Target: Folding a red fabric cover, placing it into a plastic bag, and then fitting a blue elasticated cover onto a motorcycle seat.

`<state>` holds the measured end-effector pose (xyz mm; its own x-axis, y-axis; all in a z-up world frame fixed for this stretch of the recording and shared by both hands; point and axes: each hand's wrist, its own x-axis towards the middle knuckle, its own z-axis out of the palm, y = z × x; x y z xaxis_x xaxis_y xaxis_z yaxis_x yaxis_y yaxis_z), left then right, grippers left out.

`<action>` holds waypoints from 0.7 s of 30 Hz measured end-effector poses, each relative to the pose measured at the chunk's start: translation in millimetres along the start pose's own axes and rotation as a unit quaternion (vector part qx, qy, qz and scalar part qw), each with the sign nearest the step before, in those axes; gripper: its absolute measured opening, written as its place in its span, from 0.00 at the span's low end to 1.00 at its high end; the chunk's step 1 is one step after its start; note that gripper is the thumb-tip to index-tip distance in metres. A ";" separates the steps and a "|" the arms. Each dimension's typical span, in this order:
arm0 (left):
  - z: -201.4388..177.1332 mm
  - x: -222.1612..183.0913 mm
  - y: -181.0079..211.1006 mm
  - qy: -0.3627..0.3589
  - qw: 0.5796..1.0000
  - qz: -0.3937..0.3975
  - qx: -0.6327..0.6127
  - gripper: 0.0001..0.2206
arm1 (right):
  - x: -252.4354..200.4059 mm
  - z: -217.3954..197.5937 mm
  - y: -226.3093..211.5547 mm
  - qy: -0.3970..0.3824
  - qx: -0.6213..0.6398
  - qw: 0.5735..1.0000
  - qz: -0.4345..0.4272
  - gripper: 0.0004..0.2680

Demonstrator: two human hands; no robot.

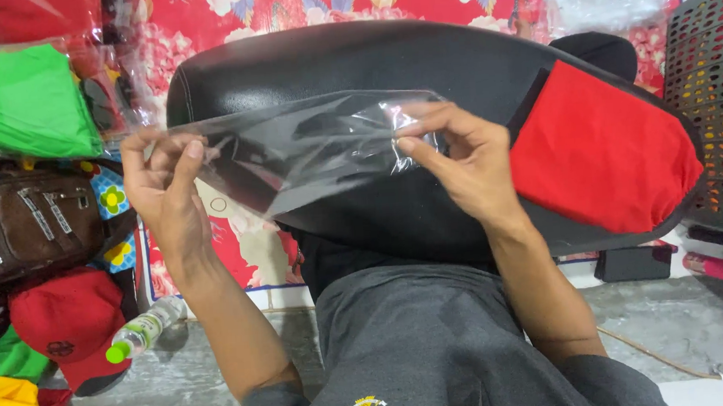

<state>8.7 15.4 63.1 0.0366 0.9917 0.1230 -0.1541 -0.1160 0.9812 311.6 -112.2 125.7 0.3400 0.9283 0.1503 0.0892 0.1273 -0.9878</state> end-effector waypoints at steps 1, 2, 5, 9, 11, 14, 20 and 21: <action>8.1 6.3 6.8 -0.002 1.000 0.004 -0.001 0.17 | 2.2 -4.7 -10.4 0.001 0.000 1.000 -0.004 0.05; 16.9 14.1 13.3 -0.035 0.999 0.027 0.000 0.16 | 5.2 -9.6 -21.3 0.009 -0.064 0.996 -0.068 0.04; 52.4 31.2 39.2 -0.080 0.994 0.075 -0.001 0.14 | 10.3 -24.5 -41.2 0.043 -0.126 0.976 -0.174 0.02; 82.1 44.6 72.6 -0.150 0.974 0.162 0.047 0.06 | -2.1 -37.2 -65.4 0.128 -0.142 0.944 -0.269 0.02; 89.2 45.0 81.8 -0.187 0.966 0.179 0.017 0.04 | -16.9 -54.8 -53.7 0.146 -0.171 0.919 -0.322 0.02; 84.2 42.2 76.9 -0.233 0.955 0.184 0.011 0.06 | -53.2 -75.6 -27.3 0.122 -0.235 0.888 -0.375 0.04; 60.6 36.2 36.2 -0.230 0.949 0.135 0.169 0.08 | -67.6 -49.3 -9.8 -0.048 -0.319 0.869 -0.375 0.04; 57.9 32.9 31.5 -0.223 0.942 0.122 0.218 0.08 | -64.0 -40.7 -1.4 -0.048 -0.316 0.853 -0.413 0.05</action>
<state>62.3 41.2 106.6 0.4786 0.8225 0.3074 0.2059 -0.4455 0.8713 327.8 -186.0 119.0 -0.1585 0.6406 0.7513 0.7584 0.5662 -0.3228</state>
